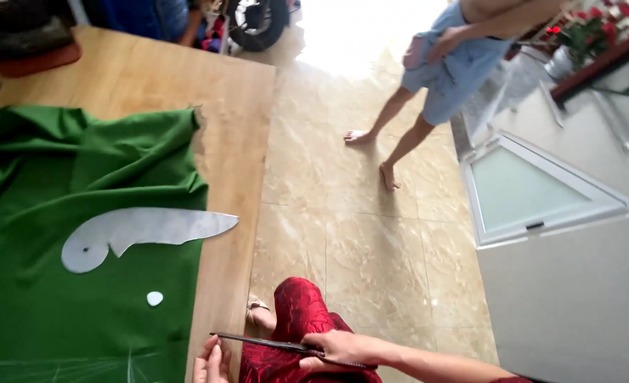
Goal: Cutting out garment pieces from green fabric using large tailor shears following chalk patterns
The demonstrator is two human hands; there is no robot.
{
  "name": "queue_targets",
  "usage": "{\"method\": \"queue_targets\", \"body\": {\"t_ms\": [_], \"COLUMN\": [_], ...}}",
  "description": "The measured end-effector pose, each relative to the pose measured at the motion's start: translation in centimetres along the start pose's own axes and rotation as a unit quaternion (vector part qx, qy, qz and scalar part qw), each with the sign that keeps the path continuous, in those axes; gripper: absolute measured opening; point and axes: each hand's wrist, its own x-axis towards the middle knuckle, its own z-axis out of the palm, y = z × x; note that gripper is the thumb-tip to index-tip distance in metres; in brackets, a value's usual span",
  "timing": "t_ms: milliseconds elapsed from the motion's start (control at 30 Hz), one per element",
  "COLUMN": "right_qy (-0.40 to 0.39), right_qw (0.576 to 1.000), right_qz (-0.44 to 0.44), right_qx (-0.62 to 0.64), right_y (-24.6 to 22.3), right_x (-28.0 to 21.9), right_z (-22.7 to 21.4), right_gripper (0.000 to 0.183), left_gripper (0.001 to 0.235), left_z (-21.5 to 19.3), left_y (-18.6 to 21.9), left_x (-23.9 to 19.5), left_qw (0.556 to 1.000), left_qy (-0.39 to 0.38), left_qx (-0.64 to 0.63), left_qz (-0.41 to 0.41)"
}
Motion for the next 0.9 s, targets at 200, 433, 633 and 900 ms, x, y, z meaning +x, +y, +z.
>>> {"method": "queue_targets", "body": {"t_ms": [200,433,633,900], "right_qy": [0.06,0.115,0.146,0.163], "right_qw": [0.995,0.981,0.976,0.973], "right_qz": [-0.035,-0.089,-0.08,-0.1], "right_qx": [0.076,0.128,0.141,0.131], "right_y": [3.5,5.3,5.8,5.9], "right_x": [-0.9,-1.1,-0.5,-0.2], "right_z": [4.5,7.4,8.7,9.0], "right_gripper": [0.057,0.057,0.064,0.053], "left_gripper": [0.023,0.011,0.018,0.018], "left_z": [1.4,0.6,0.6,0.5], "left_y": [4.5,2.3,2.3,2.0], "left_x": [-4.3,-3.8,-3.5,-2.9], "left_qw": [0.925,0.778,0.726,0.712], "left_qy": [-0.061,-0.116,-0.118,-0.116], "left_qx": [0.311,0.423,0.48,0.472], "left_qz": [0.209,0.449,0.478,0.507]}}
